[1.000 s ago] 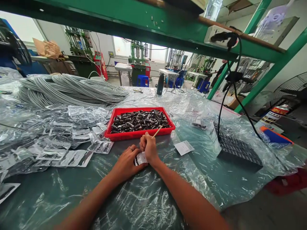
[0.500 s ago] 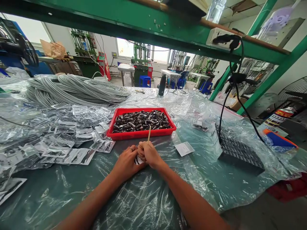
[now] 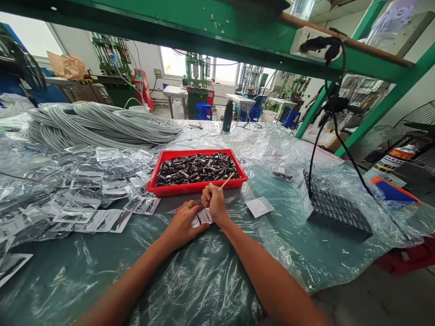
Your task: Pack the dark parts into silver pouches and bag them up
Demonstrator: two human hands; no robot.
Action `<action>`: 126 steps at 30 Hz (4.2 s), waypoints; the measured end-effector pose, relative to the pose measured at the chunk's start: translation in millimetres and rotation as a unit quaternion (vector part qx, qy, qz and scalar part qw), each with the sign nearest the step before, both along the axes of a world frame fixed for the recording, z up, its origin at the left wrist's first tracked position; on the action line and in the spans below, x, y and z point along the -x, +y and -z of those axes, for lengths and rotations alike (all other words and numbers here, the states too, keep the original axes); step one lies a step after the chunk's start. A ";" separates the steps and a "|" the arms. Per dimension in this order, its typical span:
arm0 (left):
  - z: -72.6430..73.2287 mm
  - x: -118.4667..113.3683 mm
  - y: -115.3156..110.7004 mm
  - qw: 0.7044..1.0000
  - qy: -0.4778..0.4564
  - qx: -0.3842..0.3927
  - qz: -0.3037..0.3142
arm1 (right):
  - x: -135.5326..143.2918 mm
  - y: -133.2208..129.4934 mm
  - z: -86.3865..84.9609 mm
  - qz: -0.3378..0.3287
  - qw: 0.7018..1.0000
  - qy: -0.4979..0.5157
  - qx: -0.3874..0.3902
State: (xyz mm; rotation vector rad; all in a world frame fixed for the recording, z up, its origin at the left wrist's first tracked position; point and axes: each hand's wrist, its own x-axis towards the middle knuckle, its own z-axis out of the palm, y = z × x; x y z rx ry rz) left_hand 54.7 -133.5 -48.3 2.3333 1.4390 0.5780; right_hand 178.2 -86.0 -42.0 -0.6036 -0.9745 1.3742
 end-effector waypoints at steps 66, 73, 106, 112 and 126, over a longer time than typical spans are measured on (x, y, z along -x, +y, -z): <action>-56.3 35.5 120.9 0.863 -0.487 0.046 -0.125 | 13.0 84.5 -51.0 0.117 0.808 -0.535 -0.215; -63.8 34.3 118.4 0.938 -0.316 -0.018 -0.144 | -11.8 92.4 -49.2 0.102 0.774 -0.574 -0.245; -48.0 42.4 136.1 0.789 -0.561 0.106 -0.227 | 14.2 82.4 -55.5 0.283 0.717 -0.562 -0.300; -51.7 38.8 127.1 0.815 -0.525 0.031 -0.242 | 53.0 64.1 -47.1 0.250 0.702 -0.608 -0.272; -77.1 69.6 122.6 0.881 -0.302 -0.118 -0.345 | 24.0 84.4 -60.2 0.166 0.821 -0.480 -0.260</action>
